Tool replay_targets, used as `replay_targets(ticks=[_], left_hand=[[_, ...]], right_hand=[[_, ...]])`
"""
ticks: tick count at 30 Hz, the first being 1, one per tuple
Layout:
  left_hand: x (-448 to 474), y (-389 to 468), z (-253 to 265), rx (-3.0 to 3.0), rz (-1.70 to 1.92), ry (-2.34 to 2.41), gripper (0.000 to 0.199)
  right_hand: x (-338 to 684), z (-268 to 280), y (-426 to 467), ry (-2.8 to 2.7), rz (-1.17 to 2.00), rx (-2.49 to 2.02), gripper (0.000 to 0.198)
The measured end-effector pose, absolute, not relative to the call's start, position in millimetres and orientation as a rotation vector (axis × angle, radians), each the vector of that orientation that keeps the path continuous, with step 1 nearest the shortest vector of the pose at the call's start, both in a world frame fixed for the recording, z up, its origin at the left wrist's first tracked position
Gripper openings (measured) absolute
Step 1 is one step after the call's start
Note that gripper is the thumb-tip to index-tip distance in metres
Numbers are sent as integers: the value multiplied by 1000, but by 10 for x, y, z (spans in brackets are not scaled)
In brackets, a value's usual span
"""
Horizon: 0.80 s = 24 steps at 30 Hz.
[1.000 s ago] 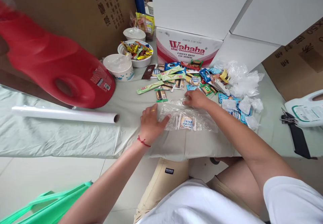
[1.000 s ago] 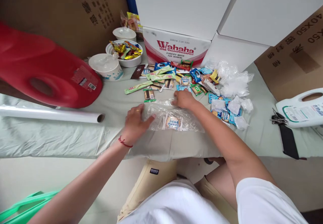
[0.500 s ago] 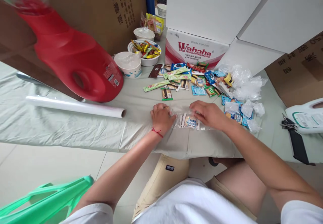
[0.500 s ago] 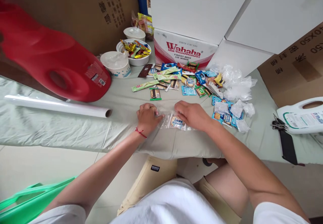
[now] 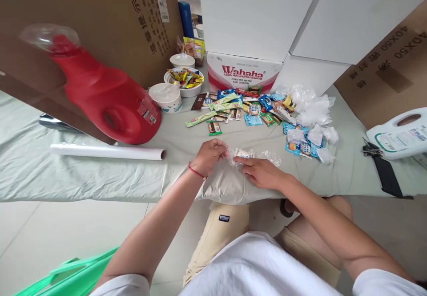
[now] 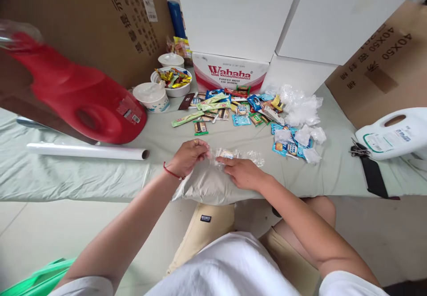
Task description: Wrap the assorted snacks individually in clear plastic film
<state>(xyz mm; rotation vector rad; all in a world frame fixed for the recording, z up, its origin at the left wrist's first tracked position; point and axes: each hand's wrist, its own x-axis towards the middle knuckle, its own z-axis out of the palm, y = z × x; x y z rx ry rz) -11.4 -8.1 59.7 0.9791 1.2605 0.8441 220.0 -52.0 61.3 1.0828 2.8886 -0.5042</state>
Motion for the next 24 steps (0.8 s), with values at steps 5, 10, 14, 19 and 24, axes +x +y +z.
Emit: replay_targets(ticks=[5,10,14,19,24], left_hand=[[359,-217,582,1650,737,1367,28],[469,-370,493,2097,584,1501,32],[529,-536,439,2295,504,1610,34],[623,-644,341,2424,492,1653,42],[635,-646,296,2446,442,1655,43]], right_hand=[[2285,628,-486,3017,-886,1072,24],[2632,620,-401,3078,-1369,1894,29],[2816,474,-342,2701,-797,2461,44],[2928,334,-464,2362,-723,2323,18],[2982,534,-552,2439,-1167,2450,20]])
